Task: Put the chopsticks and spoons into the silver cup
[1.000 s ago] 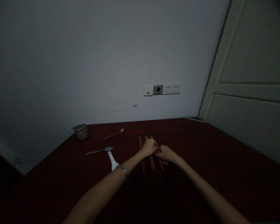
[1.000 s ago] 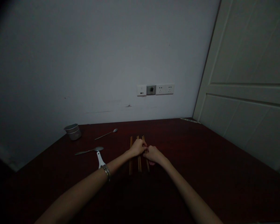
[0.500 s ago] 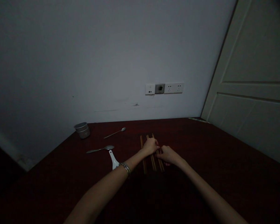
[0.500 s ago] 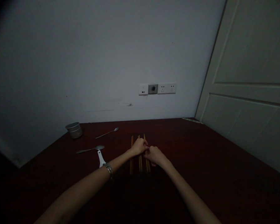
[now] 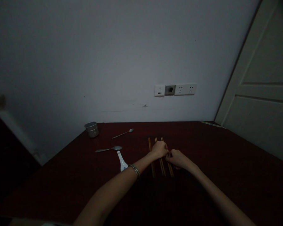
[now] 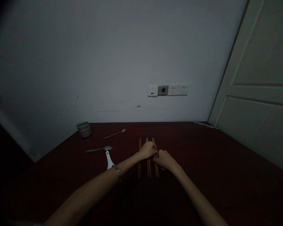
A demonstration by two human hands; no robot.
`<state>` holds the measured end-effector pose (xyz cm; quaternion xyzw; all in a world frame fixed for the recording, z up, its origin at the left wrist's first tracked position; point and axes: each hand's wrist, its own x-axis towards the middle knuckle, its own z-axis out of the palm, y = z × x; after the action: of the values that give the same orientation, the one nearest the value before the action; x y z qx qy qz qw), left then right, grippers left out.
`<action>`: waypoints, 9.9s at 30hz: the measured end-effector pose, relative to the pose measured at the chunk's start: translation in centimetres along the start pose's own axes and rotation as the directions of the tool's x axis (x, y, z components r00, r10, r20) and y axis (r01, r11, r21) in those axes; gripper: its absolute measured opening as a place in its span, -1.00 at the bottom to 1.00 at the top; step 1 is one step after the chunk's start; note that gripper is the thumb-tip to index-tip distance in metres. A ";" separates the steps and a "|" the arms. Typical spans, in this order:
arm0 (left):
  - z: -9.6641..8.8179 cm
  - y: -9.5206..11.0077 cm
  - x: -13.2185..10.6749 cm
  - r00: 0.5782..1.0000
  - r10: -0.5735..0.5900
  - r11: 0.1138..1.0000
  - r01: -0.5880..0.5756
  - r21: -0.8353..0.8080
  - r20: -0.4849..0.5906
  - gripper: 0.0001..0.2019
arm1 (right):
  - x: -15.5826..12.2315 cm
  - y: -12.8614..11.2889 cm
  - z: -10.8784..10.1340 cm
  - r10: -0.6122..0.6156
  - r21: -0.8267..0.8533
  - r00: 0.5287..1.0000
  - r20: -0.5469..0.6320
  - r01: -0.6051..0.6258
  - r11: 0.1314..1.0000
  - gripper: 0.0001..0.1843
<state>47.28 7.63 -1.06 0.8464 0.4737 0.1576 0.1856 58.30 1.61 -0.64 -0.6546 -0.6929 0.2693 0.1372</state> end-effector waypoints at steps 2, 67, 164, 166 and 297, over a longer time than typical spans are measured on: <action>0.0 -0.1 0.2 1.000 0.005 1.000 -0.006 -0.025 -0.010 -0.79 | 0.1 -0.1 -0.1 -0.016 -0.011 1.000 -0.010 0.016 1.000 -0.86; -6.7 -0.4 2.8 0.998 -0.058 0.501 0.012 -0.865 -0.020 -0.70 | 5.7 3.1 -7.3 -0.099 0.408 0.981 -0.167 0.160 0.899 -0.62; -10.4 -1.6 -3.1 0.979 -0.193 0.238 -0.022 -0.971 -0.069 -0.74 | 1.1 -6.7 -4.8 -0.207 0.575 0.931 -0.301 0.351 0.739 -0.64; -9.7 -0.7 -2.9 0.983 -0.179 0.211 0.008 -0.977 -0.030 -0.74 | 1.1 -6.3 -4.9 -0.176 0.594 0.927 -0.330 0.349 0.724 -0.66; -6.2 -18.8 0.9 0.776 -0.379 0.825 0.037 -0.564 -0.504 -0.63 | 7.5 10.0 -7.5 0.268 0.557 0.963 0.000 -0.222 0.800 -0.83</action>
<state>31.05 18.45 -4.23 0.6087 0.5404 0.5159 0.2672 69.89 10.42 -1.29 -0.6812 -0.4891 0.4470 0.3113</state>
